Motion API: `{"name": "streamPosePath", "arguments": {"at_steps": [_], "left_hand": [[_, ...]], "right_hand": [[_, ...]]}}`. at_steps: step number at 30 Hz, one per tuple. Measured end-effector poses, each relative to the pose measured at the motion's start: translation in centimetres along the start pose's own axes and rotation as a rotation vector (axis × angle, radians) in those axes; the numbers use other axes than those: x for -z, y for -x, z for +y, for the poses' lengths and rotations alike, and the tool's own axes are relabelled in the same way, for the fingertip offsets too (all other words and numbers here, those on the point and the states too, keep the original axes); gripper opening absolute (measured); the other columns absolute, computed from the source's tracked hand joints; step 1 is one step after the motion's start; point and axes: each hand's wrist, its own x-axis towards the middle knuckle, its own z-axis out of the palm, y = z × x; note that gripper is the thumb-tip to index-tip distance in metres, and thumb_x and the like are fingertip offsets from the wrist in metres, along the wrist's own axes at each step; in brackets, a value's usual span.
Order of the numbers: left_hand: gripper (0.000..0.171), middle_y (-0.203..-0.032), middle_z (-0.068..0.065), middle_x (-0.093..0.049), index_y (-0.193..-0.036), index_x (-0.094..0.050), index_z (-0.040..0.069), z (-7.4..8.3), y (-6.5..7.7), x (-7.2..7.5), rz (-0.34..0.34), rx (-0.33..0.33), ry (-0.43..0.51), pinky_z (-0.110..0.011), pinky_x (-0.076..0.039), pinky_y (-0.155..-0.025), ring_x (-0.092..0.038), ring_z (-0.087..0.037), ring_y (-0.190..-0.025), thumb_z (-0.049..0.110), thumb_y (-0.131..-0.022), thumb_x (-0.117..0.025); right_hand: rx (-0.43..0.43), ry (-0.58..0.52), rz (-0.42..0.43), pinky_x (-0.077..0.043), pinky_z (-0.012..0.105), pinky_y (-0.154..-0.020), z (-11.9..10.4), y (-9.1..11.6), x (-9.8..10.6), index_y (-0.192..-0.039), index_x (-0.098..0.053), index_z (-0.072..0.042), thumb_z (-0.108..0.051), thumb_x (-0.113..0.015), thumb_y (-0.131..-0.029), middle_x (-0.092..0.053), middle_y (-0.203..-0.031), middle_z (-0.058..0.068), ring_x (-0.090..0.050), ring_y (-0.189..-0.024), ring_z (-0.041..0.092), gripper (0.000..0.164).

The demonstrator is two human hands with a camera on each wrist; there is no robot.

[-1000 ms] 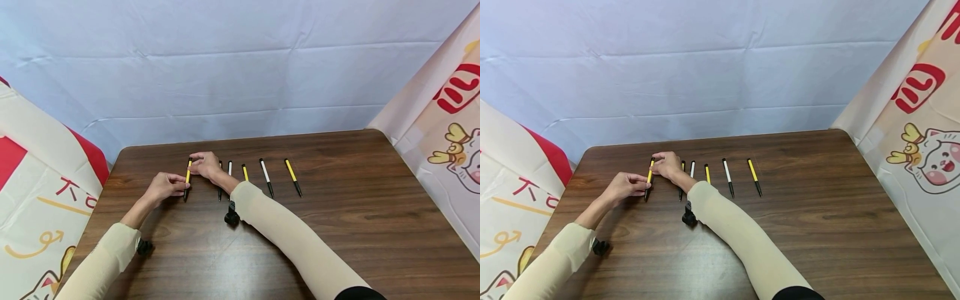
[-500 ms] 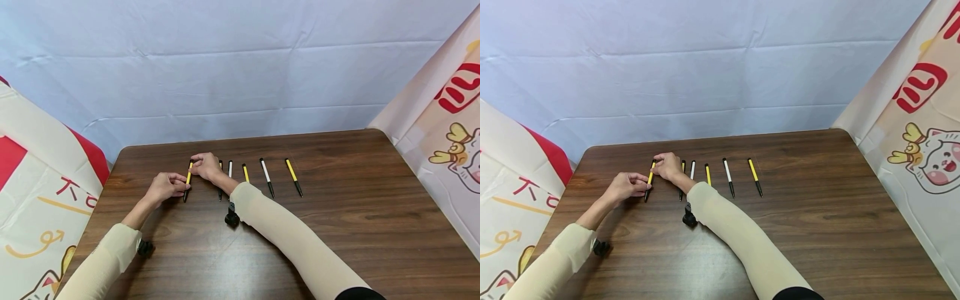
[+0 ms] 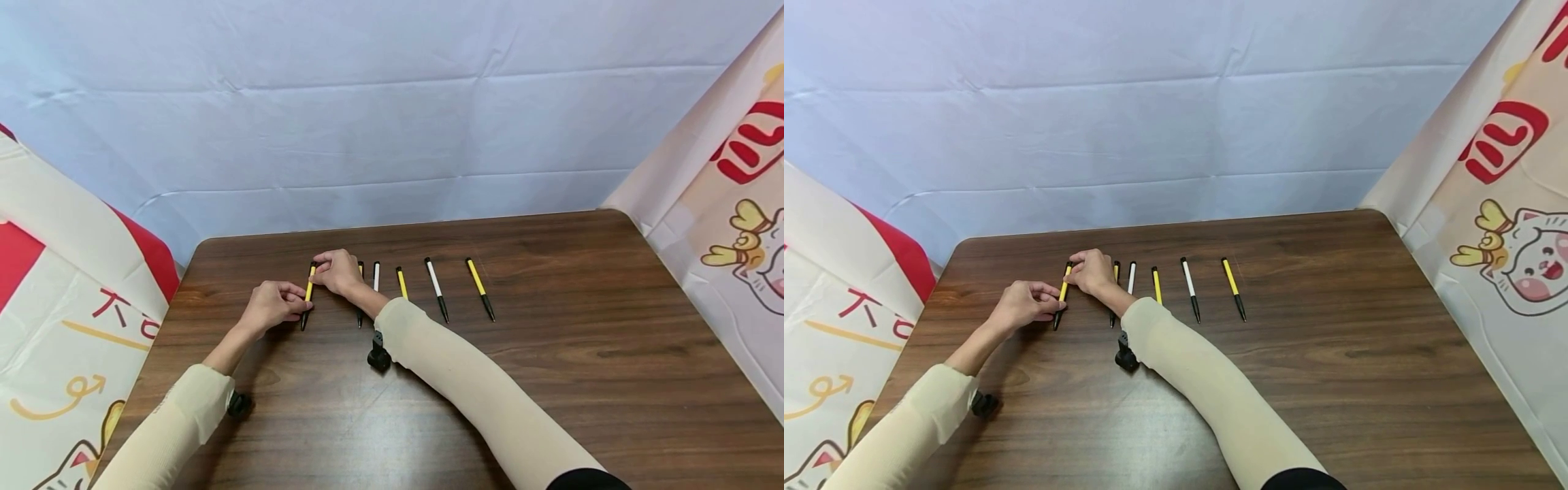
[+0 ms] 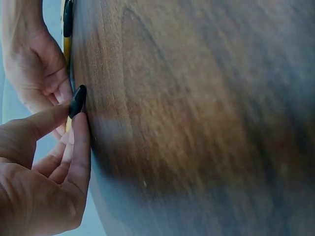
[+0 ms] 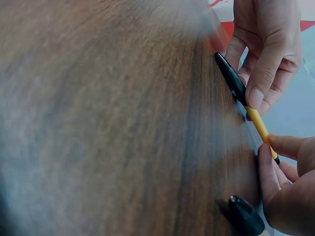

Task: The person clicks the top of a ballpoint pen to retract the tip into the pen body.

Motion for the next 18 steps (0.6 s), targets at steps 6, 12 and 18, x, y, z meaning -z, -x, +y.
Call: {"name": "streamPosePath", "arguments": {"at_steps": [6, 12, 18], "left_hand": [[0.028, -0.093, -0.014, -0.078, -0.115, -0.074, -0.007, -0.01, -0.1, 0.14, -0.004, 0.007, -0.02, -0.03, -0.064, -0.072, -0.077, -0.015, -0.077, 0.007, -0.092, -0.083], [0.031, -0.094, -0.014, -0.077, -0.118, -0.072, -0.008, -0.06, -0.21, 0.3, -0.018, 0.009, -0.001, -0.031, -0.065, -0.073, -0.075, -0.013, -0.077, 0.007, -0.093, -0.083], [0.031, -0.091, -0.011, -0.078, -0.116, -0.073, -0.007, 0.01, -0.28, 0.43, 0.006, -0.001, -0.039, -0.03, -0.064, -0.072, -0.077, -0.015, -0.077, 0.009, -0.092, -0.084]], "right_hand": [[0.008, 0.035, -0.002, -0.06, 0.032, -0.085, -0.2, 0.11, 0.0, -0.128, -0.077, -0.009, -0.015, -0.087, -0.091, -0.081, -0.091, 0.001, -0.073, -0.078, 0.012, 0.04], [-0.004, 0.053, -0.018, -0.06, 0.031, -0.084, -0.36, 0.15, 0.13, -0.129, -0.076, -0.009, -0.014, -0.086, -0.091, -0.081, -0.09, 0.001, -0.072, -0.077, 0.012, 0.04], [0.012, 0.07, -0.046, -0.06, 0.032, -0.084, -0.5, 0.22, 0.6, -0.131, -0.075, -0.008, -0.018, -0.086, -0.092, -0.081, -0.091, 0.001, -0.073, -0.078, 0.012, 0.042]]}}
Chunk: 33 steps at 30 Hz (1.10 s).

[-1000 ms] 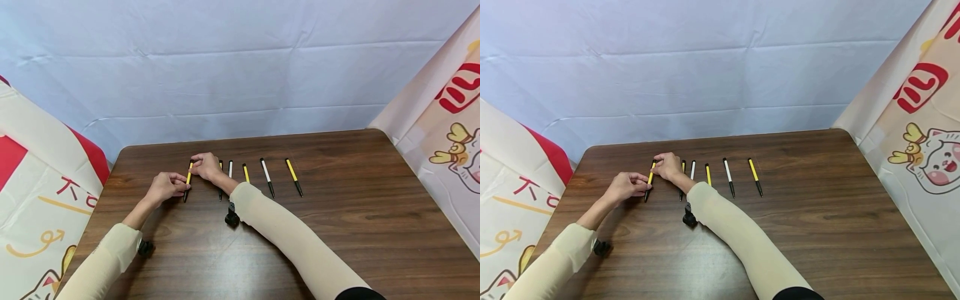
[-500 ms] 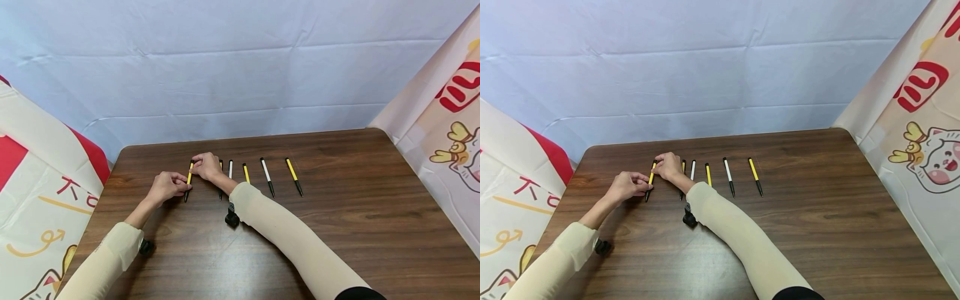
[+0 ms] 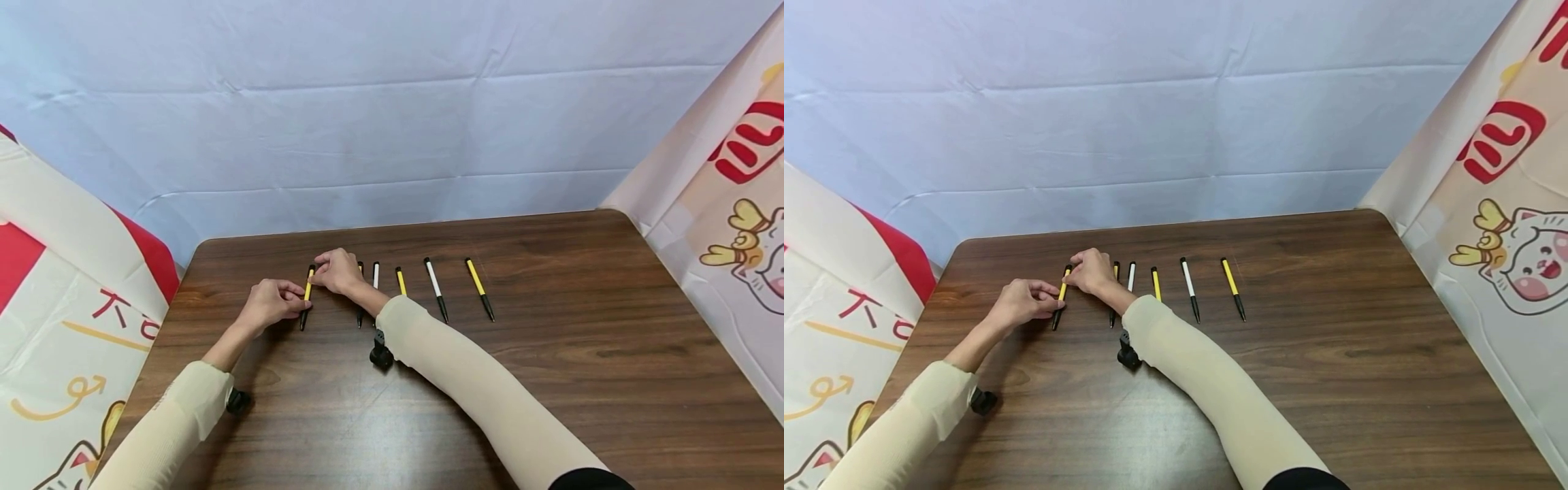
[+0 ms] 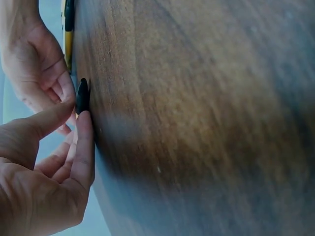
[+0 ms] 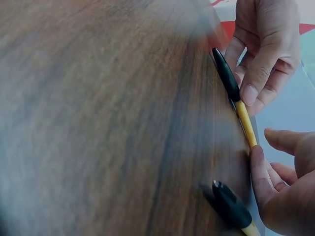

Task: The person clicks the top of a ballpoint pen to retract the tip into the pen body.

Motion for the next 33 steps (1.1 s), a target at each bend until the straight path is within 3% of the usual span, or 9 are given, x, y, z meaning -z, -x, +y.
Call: {"name": "streamPosePath", "arguments": {"at_steps": [11, 15, 22, 33], "left_hand": [[0.027, -0.091, -0.009, -0.08, -0.111, -0.078, 0.001, 1.2, -0.1, 0.8, 0.108, -0.054, -0.188, -0.033, -0.062, -0.07, -0.078, -0.022, -0.077, 0.021, -0.094, -0.083], [0.03, -0.096, -0.011, -0.08, -0.115, -0.077, 0.0, 2.0, -0.3, 0.8, 0.08, -0.061, -0.146, -0.04, -0.064, -0.074, -0.079, -0.028, -0.083, 0.022, -0.095, -0.083], [0.035, -0.103, -0.01, -0.08, -0.121, -0.076, 0.0, 3.4, -0.6, 0.1, 0.034, -0.093, -0.151, -0.03, -0.058, -0.074, -0.076, -0.028, -0.091, 0.025, -0.097, -0.081], [0.035, -0.106, -0.012, -0.079, -0.122, -0.075, 0.0, 4.5, -0.7, -1.5, -0.033, -0.127, -0.108, -0.03, -0.058, -0.075, -0.075, -0.03, -0.094, 0.023, -0.097, -0.08]], "right_hand": [[0.021, -0.033, -0.025, -0.059, 0.03, -0.079, -0.2, 0.4, 1.6, -0.132, -0.074, -0.007, -0.022, -0.086, -0.092, -0.081, -0.096, 0.002, -0.074, -0.082, 0.013, 0.044], [0.026, -0.019, -0.027, -0.059, 0.028, -0.077, -0.6, 0.5, 2.3, -0.133, -0.074, -0.007, -0.022, -0.085, -0.093, -0.081, -0.098, 0.002, -0.074, -0.085, 0.014, 0.044], [0.023, -0.01, -0.053, -0.057, 0.026, -0.07, -0.9, 1.0, 3.8, -0.136, -0.072, -0.007, -0.025, -0.084, -0.094, -0.08, -0.103, 0.003, -0.073, -0.089, 0.015, 0.047], [0.08, 0.037, -0.092, -0.059, 0.026, -0.072, -0.1, 1.7, 6.7, -0.136, -0.07, -0.004, -0.025, -0.082, -0.096, -0.08, -0.107, 0.005, -0.074, -0.088, 0.015, 0.047]]}}
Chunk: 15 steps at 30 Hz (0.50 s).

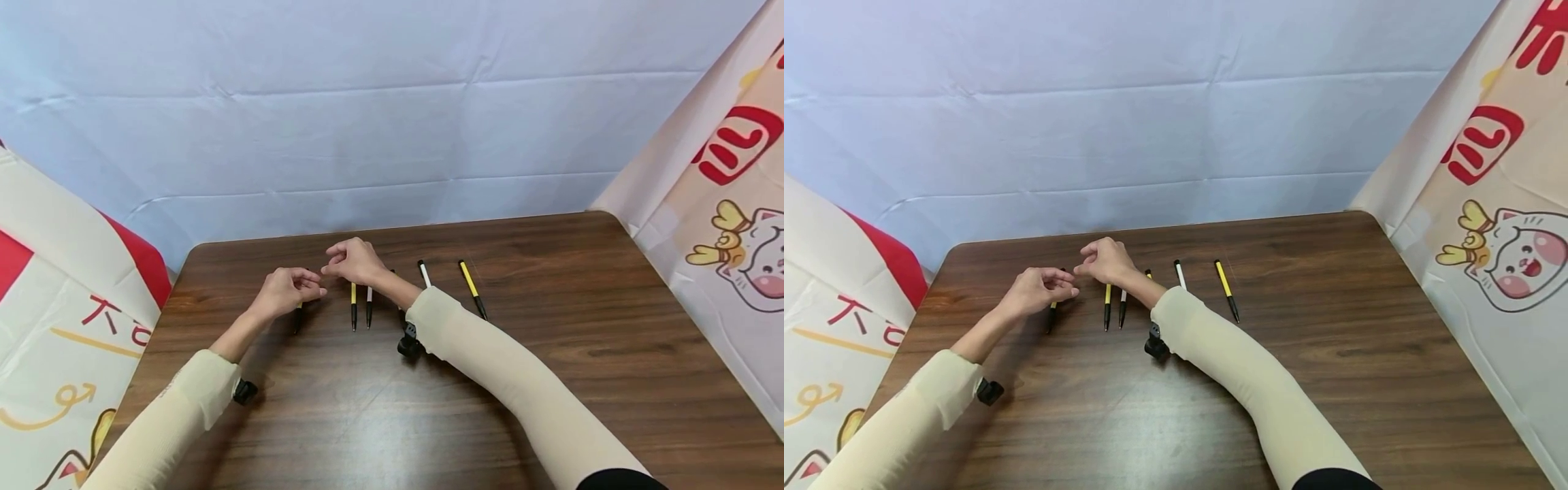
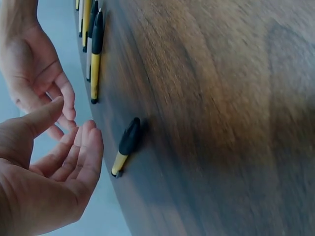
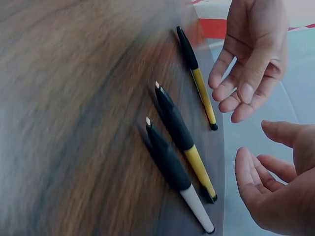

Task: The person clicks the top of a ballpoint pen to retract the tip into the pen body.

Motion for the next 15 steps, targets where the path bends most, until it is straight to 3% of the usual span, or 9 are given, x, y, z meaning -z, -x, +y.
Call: {"name": "streamPosePath", "arguments": {"at_steps": [8, 15], "left_hand": [[0.038, -0.111, -0.015, -0.078, -0.127, -0.071, -0.003, 0.0, 0.0, -1.2, -0.056, -0.001, 0.135, -0.043, -0.061, -0.087, -0.077, -0.032, -0.099, 0.019, -0.097, -0.08], [0.042, -0.116, -0.019, -0.075, -0.129, -0.068, -0.005, 0.2, 0.2, -2.6, -0.085, 0.023, 0.197, -0.04, -0.062, -0.089, -0.075, -0.025, -0.099, 0.017, -0.095, -0.081]], "right_hand": [[0.007, 0.024, -0.03, -0.058, 0.031, -0.079, 1.0, 0.3, 1.2, -0.138, -0.07, -0.006, -0.027, -0.081, -0.097, -0.079, -0.111, 0.004, -0.073, -0.094, 0.017, 0.048], [0.016, 0.073, -0.032, -0.058, 0.031, -0.083, 2.0, 0.3, 2.1, -0.138, -0.07, -0.004, -0.024, -0.08, -0.097, -0.077, -0.114, 0.005, -0.073, -0.1, 0.018, 0.047]]}}
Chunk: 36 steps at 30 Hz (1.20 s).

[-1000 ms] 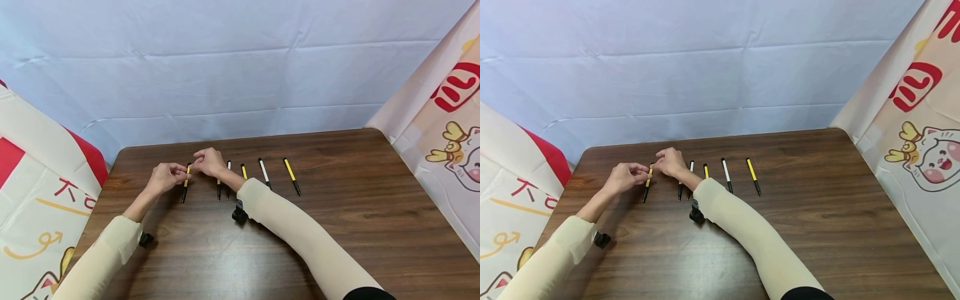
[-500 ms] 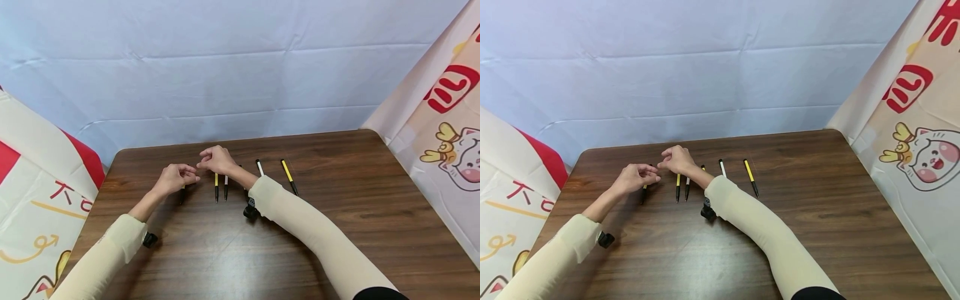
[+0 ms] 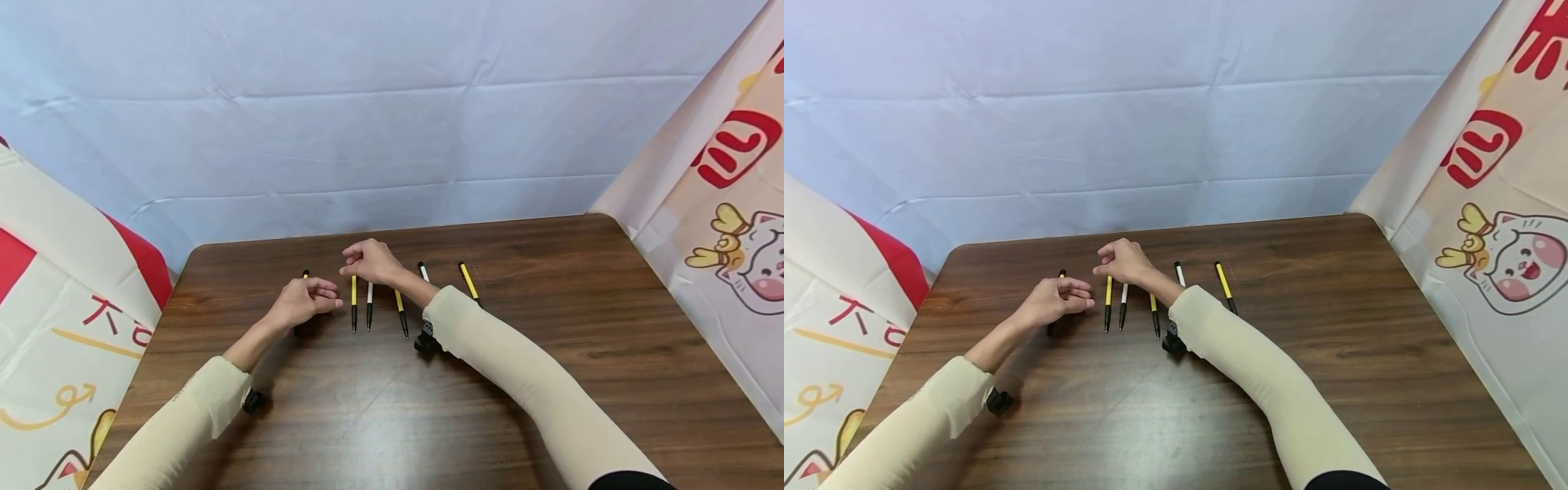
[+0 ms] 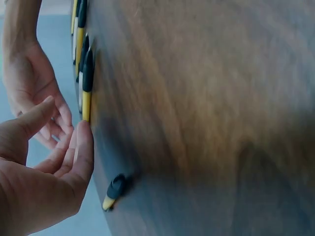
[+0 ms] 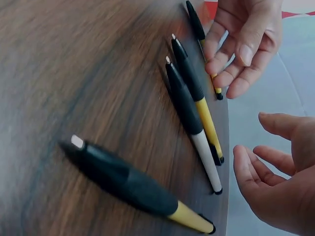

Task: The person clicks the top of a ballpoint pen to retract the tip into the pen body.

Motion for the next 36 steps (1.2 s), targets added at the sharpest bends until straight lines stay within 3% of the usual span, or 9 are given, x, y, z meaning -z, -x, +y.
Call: {"name": "streamPosePath", "arguments": {"at_steps": [5, 10, 23, 36], "left_hand": [[0.044, -0.115, -0.017, -0.076, -0.128, -0.07, -0.003, 0.3, -0.1, -0.9, 0.029, 0.012, -0.02, -0.032, -0.062, -0.083, -0.075, -0.018, -0.096, 0.018, -0.092, -0.085], [0.044, -0.115, -0.018, -0.077, -0.127, -0.07, -0.004, 0.5, -0.2, -1.5, 0.047, 0.004, -0.03, -0.024, -0.06, -0.078, -0.076, -0.021, -0.098, 0.016, -0.091, -0.086], [0.045, -0.113, -0.015, -0.077, -0.123, -0.072, -0.001, 0.0, -0.8, -2.7, 0.091, 0.024, -0.039, -0.027, -0.06, -0.08, -0.075, -0.023, -0.098, 0.018, -0.087, -0.09], [0.039, -0.103, -0.01, -0.079, -0.115, -0.077, 0.002, 0.4, -1.2, -3.1, 0.12, -0.005, -0.14, -0.034, -0.062, -0.081, -0.075, -0.018, -0.087, 0.02, -0.084, -0.093]], "right_hand": [[0.023, 0.01, -0.015, -0.059, 0.033, -0.087, 0.4, 0.1, 0.4, -0.14, -0.067, -0.002, -0.02, -0.08, -0.097, -0.076, -0.121, 0.012, -0.073, -0.104, 0.021, 0.049], [0.039, 0.052, -0.042, -0.059, 0.032, -0.095, 1.2, -0.1, 0.6, -0.143, -0.064, -0.001, -0.017, -0.082, -0.095, -0.073, -0.128, 0.014, -0.072, -0.112, 0.022, 0.054], [0.044, 0.127, -0.098, -0.057, 0.03, -0.098, 2.3, -0.6, 0.8, -0.145, -0.062, 0.0, -0.017, -0.087, -0.091, -0.072, -0.13, 0.012, -0.069, -0.116, 0.022, 0.062], [0.084, 0.246, -0.138, -0.056, 0.027, -0.095, 2.1, -1.3, 0.9, -0.139, -0.066, 0.001, -0.016, -0.089, -0.088, -0.074, -0.125, 0.011, -0.07, -0.111, 0.02, 0.059]]}}
